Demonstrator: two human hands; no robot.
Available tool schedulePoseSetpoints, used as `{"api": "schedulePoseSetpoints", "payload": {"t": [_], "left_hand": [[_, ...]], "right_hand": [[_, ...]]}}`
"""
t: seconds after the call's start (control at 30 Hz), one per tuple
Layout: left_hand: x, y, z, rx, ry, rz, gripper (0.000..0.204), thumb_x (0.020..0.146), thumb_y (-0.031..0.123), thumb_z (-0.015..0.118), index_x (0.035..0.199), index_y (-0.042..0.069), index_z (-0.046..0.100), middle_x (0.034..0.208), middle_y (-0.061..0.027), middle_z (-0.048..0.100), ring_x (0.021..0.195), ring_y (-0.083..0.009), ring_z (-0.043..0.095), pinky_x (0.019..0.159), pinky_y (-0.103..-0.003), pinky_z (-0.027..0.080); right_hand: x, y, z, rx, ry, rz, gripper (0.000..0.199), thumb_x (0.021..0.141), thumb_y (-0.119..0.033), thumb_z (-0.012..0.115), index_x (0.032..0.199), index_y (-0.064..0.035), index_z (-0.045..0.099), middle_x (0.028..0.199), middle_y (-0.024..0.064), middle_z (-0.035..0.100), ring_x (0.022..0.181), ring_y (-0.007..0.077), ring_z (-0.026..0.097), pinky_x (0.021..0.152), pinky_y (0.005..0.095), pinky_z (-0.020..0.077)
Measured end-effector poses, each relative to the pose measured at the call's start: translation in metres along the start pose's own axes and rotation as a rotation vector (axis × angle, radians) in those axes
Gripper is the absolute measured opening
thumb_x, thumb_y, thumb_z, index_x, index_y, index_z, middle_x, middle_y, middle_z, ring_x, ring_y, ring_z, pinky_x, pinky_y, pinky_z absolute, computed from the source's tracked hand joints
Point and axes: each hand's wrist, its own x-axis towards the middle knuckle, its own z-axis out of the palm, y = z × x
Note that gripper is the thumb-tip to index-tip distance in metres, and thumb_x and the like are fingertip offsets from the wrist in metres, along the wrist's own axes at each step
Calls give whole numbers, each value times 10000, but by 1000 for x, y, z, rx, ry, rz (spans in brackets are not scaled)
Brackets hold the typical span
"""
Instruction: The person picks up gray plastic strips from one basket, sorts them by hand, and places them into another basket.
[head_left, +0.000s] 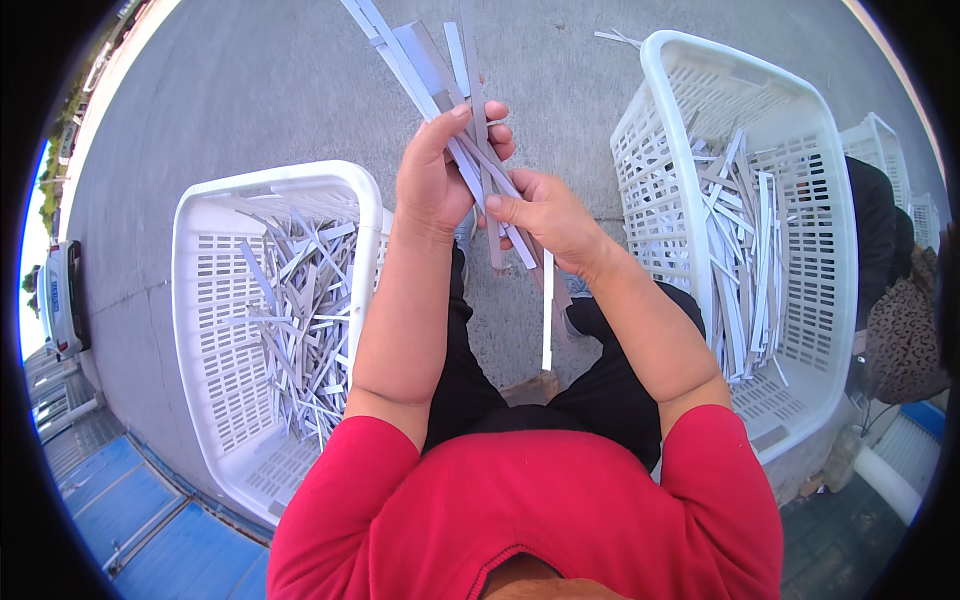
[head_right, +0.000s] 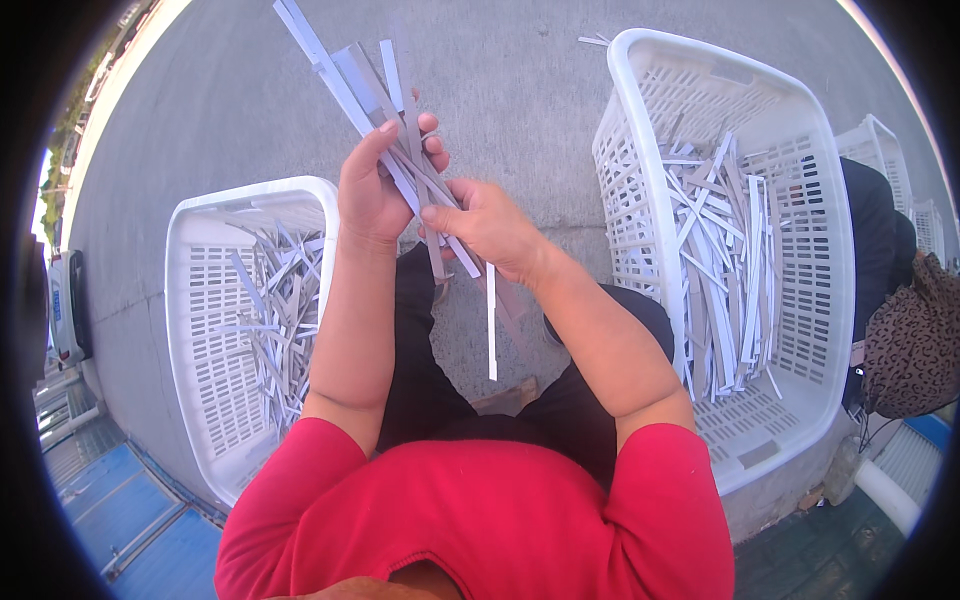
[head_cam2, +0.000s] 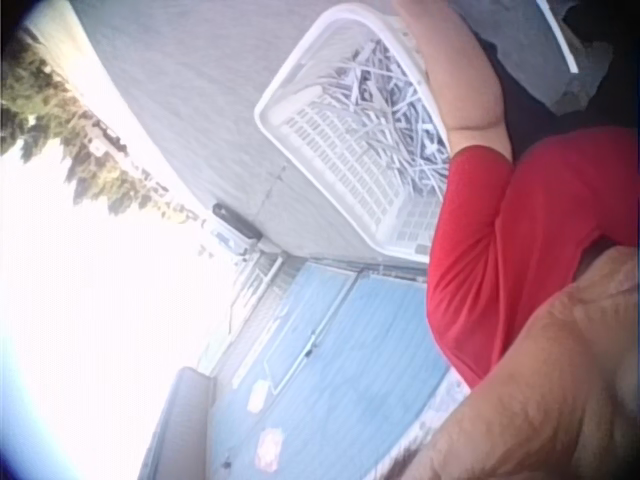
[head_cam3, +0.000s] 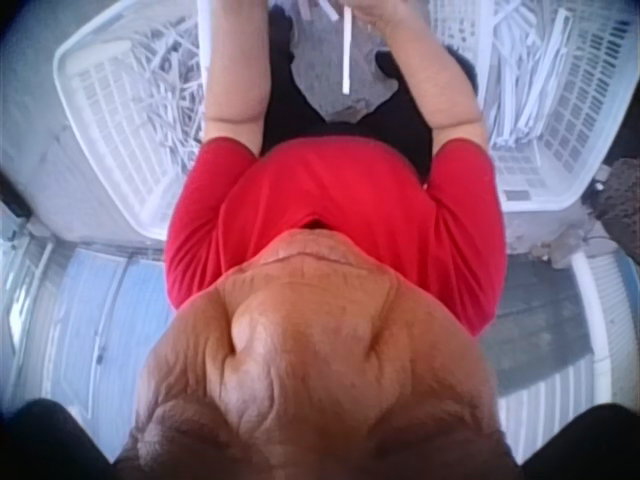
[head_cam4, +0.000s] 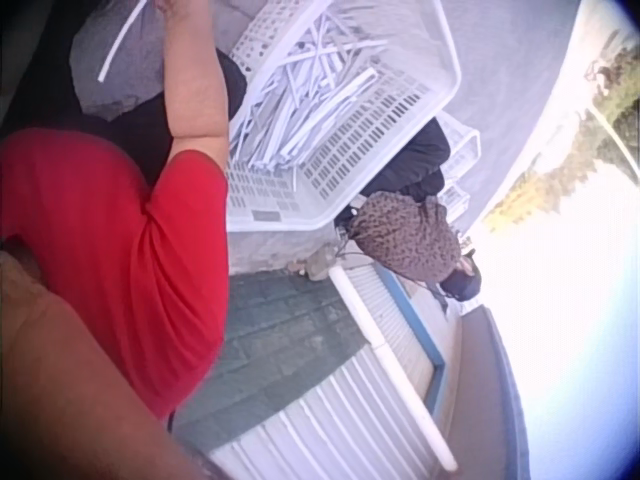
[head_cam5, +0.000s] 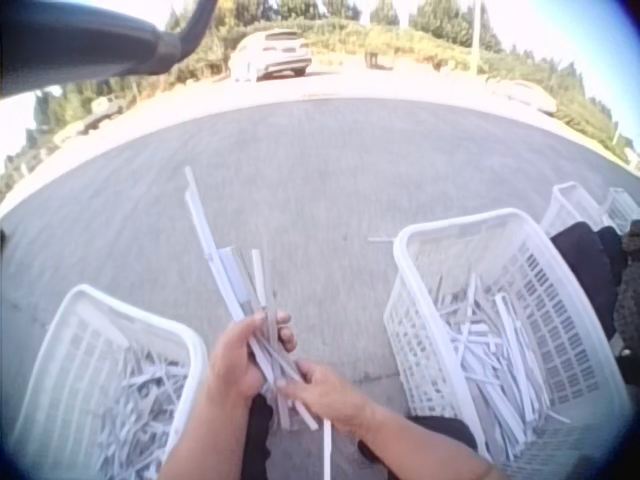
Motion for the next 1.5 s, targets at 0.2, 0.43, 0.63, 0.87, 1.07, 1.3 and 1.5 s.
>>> {"api": "schedulePoseSetpoints", "payload": {"t": [0.2,0.43,0.63,0.87,1.07,1.3,1.5], "left_hand": [[-6,-4,7,38,-55,-7,441,816,178,562,1195,13,409,945,-136,569,808,-226,569,700,-360,500],[-3,-11,18,181,76,40,334,807,85,578,1110,-19,483,738,-78,549,629,-149,541,571,-265,470],[-12,-7,21,384,13,-156,372,816,80,545,1160,-31,456,702,-64,534,584,-131,513,573,-262,448],[-15,-25,29,592,-93,-344,280,768,116,612,989,-24,513,742,-77,581,587,-126,552,553,-257,465],[-14,-23,29,529,-23,-325,279,787,117,593,1020,-15,514,795,-101,588,628,-168,591,558,-281,485],[-11,-20,24,497,50,-258,227,806,111,571,1000,7,516,848,-120,602,731,-222,639,565,-287,519],[-1,-7,7,368,273,-124,199,812,86,552,988,10,499,826,-113,590,666,-226,607,580,-321,517]], "right_hand": [[-2,-4,0,106,-3,-68,291,853,-205,578,1035,20,548,846,65,593,741,105,571,608,228,484],[-1,-3,-8,-444,83,-151,455,810,-331,626,1028,65,568,925,131,618,809,209,581,768,332,455],[-8,-31,-37,-209,293,-243,468,815,-392,617,1038,18,580,952,84,605,868,160,562,748,296,448],[-13,-39,-53,-23,363,-359,291,815,-315,625,882,-32,626,774,22,595,738,100,533,642,242,416],[-12,-43,-59,122,576,-419,121,834,-175,612,833,-55,598,690,-14,542,610,56,463,555,198,394],[-25,-52,-95,330,729,-614,64,834,-127,606,829,-73,570,685,-12,540,569,66,495,488,206,407],[-47,-51,-144,586,988,-696,88,853,-123,559,854,-36,543,711,23,522,569,103,491,514,258,445]]}}
